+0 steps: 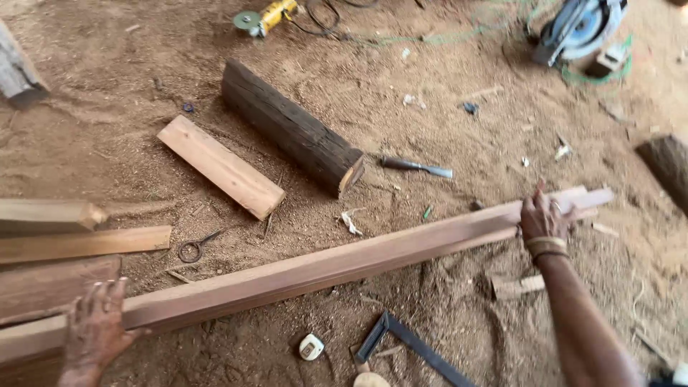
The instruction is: The recorder uses a tape measure and a square to mark dimensions on wooden planks.
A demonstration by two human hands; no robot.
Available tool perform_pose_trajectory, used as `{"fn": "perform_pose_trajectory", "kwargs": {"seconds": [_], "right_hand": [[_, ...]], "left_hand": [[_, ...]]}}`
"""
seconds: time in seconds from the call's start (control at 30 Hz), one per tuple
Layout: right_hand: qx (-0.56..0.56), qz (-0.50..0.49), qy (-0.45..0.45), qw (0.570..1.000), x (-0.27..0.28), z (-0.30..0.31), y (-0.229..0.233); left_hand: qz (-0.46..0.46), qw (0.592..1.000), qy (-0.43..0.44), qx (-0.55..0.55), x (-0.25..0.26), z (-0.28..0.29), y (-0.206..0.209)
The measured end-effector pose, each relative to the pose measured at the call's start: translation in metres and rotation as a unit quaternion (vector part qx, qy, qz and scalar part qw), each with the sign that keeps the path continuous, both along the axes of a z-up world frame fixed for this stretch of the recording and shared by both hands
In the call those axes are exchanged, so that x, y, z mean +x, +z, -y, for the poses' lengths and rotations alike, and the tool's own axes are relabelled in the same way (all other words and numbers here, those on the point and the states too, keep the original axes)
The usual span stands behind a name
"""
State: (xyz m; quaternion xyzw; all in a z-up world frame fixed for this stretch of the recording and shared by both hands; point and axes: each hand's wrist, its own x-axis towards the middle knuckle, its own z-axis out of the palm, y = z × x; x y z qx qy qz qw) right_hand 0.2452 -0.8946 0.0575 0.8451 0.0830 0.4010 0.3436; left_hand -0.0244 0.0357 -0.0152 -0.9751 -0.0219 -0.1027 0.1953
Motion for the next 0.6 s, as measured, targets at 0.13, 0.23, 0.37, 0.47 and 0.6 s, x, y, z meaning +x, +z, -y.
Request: {"fn": "perform_pose_trajectory", "kwargs": {"seconds": [0.13,0.23,0.37,0.47,0.6], "right_hand": [[0.178,-0.319,0.055,0.929,-0.027,-0.104,0.008],[0.680,-0.566,-0.096,0.456,-0.086,-0.230,0.036],[0.183,-0.429,0.322,0.824,-0.072,-0.257,-0.086],[0.216,-0.531,0.246,0.781,-0.073,-0.252,-0.050],[0.289,-0.630,0.016,0.721,-0.049,-0.213,-0.024]], "left_hand": [[0.025,0.998,-0.055,0.028,0.019,0.055,0.020],[-0.325,0.945,0.045,0.003,0.015,0.062,0.004],[-0.228,0.972,0.009,-0.049,0.015,0.064,-0.001],[-0.160,0.984,-0.069,-0.044,0.031,0.079,-0.001],[-0.145,0.975,-0.156,-0.056,0.064,0.126,-0.008]]}}
